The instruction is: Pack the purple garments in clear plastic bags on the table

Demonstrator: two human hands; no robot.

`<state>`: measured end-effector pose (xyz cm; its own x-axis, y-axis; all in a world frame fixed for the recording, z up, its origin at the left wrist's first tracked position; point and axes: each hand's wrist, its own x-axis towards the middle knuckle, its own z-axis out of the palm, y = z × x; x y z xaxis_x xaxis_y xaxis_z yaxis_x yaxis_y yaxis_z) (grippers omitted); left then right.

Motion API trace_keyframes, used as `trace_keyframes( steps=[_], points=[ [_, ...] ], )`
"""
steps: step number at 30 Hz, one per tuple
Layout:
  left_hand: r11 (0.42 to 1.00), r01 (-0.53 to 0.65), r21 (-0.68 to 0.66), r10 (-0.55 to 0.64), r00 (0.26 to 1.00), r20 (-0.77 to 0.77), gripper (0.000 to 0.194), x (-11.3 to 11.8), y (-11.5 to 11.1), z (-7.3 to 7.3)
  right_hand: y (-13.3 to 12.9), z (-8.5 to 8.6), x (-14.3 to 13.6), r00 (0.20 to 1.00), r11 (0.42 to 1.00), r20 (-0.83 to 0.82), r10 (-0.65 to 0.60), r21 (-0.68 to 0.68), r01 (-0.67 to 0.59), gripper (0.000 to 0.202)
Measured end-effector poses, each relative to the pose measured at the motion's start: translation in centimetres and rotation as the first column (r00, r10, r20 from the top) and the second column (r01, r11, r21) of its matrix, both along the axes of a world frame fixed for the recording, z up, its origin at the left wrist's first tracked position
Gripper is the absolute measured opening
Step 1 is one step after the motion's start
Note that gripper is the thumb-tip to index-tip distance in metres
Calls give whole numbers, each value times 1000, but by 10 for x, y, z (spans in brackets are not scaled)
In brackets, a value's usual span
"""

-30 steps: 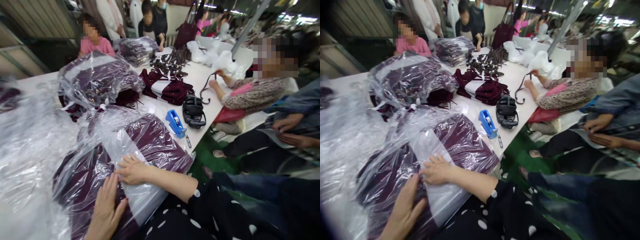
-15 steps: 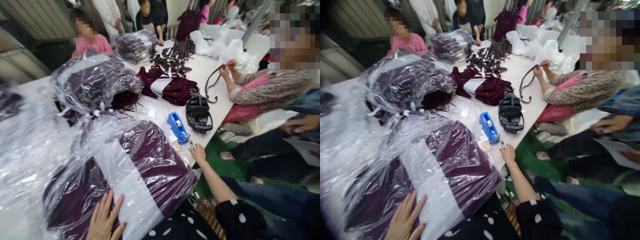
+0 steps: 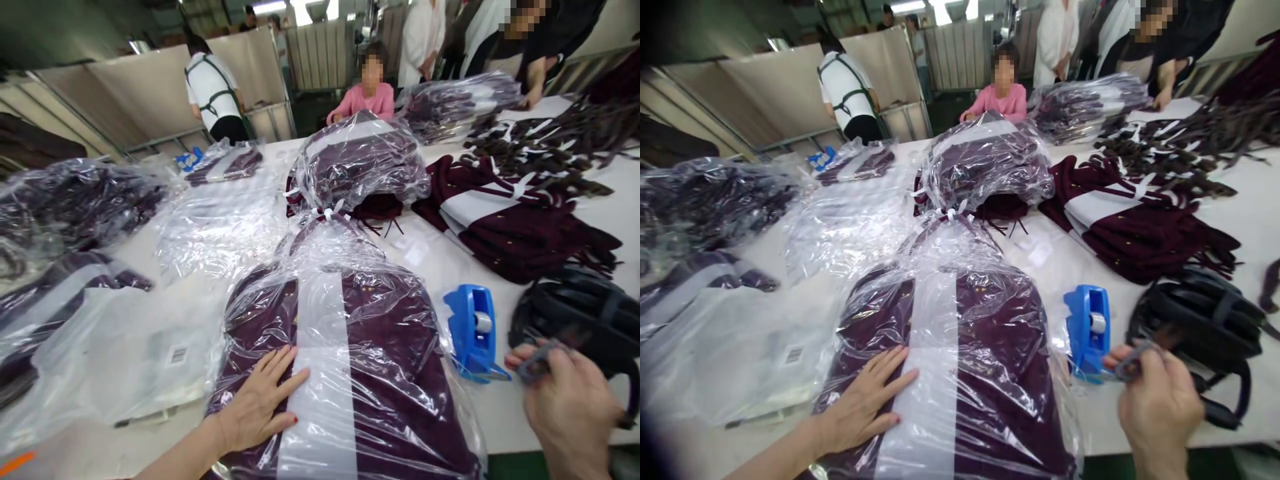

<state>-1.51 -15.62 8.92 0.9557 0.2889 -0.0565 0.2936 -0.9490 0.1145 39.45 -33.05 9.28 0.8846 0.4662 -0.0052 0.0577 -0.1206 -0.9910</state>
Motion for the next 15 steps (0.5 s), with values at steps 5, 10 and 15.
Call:
trace_keyframes(
  steps=[5,10,15],
  points=[
    [977,-158,144,121,964,235,34,50,66,17,128,56,-100,879,899,-202,433,171,-403,27],
    [847,-421,323,352,902,251,21,115,142,9,183,13,-155,841,842,71,536,-113,-527,21],
    [796,-495,347,401,862,310,19,120,164,-8,216,4,-147,649,829,522,554,-421,-369,17]
  ],
)
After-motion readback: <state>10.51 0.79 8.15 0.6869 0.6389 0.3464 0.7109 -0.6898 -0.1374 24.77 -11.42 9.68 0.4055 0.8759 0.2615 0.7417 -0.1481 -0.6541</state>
